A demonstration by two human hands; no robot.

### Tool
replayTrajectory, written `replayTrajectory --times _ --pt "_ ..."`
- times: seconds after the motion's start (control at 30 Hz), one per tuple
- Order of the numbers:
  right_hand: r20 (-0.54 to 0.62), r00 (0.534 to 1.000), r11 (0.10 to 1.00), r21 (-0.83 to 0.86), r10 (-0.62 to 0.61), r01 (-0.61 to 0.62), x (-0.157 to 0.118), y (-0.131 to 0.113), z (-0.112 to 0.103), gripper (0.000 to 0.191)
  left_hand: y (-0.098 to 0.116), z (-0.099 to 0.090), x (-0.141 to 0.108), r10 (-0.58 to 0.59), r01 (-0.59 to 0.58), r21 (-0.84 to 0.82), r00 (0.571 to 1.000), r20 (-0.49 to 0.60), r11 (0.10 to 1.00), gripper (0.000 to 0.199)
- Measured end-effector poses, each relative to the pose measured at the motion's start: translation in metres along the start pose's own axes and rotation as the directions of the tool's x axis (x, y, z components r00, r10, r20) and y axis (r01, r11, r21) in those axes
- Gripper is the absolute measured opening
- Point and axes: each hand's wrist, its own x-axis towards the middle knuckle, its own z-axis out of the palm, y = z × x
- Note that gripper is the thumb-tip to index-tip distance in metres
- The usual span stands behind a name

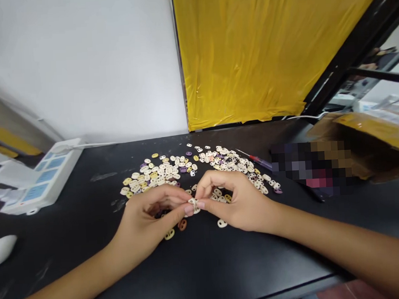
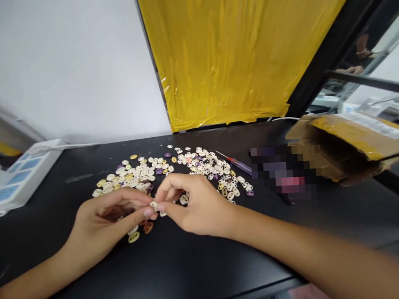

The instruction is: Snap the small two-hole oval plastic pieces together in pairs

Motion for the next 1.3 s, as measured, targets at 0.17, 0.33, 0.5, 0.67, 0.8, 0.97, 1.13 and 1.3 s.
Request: replayTrajectory --times 0.17,0.33,0.5,0.67,0.8,0.97,1.13,1.3 --pt "0.036 0.999 1.000 0.018 0.024 -0.025 0.000 0.000 0.000 0.012 0.000 -0.001 -0.001 -0.032 0.035 -0.098 0.999 0.024 0.995 0.014" --pt "0.050 0.994 0.993 0.070 0.096 -0.099 -0.001 0.000 0.002 0.019 0.001 -0.001 -0.003 -0.045 0.049 -0.143 0.999 0.030 0.989 0.016" --pt "0.062 0.988 0.981 0.125 0.143 -0.150 -0.002 0.001 0.003 0.023 -0.003 0.000 -0.003 -0.051 0.053 -0.140 0.998 0.020 0.989 0.013" --pt "0.107 0.983 0.978 0.132 0.150 -0.163 -0.002 0.001 0.002 0.025 -0.005 0.000 -0.004 -0.063 0.065 -0.111 0.998 0.021 0.992 0.011" --pt "0.147 0.976 0.979 0.107 0.159 -0.176 -0.003 -0.001 0.002 0.027 -0.001 -0.001 -0.007 -0.071 0.074 -0.103 0.997 0.036 0.992 0.013" --pt "0.182 0.974 0.986 0.080 0.132 -0.149 -0.005 -0.004 0.003 0.028 0.004 0.000 -0.009 -0.116 0.128 -0.167 0.990 0.080 0.978 0.012" --pt "0.164 0.979 0.981 0.127 0.125 -0.147 -0.004 -0.003 0.001 0.028 0.007 0.002 -0.005 -0.124 0.138 -0.207 0.989 0.080 0.969 0.012" --pt "0.214 0.972 0.978 0.158 0.099 -0.134 0.002 -0.002 -0.009 0.019 0.003 0.003 -0.005 -0.069 0.082 -0.170 0.994 0.081 0.982 0.014"
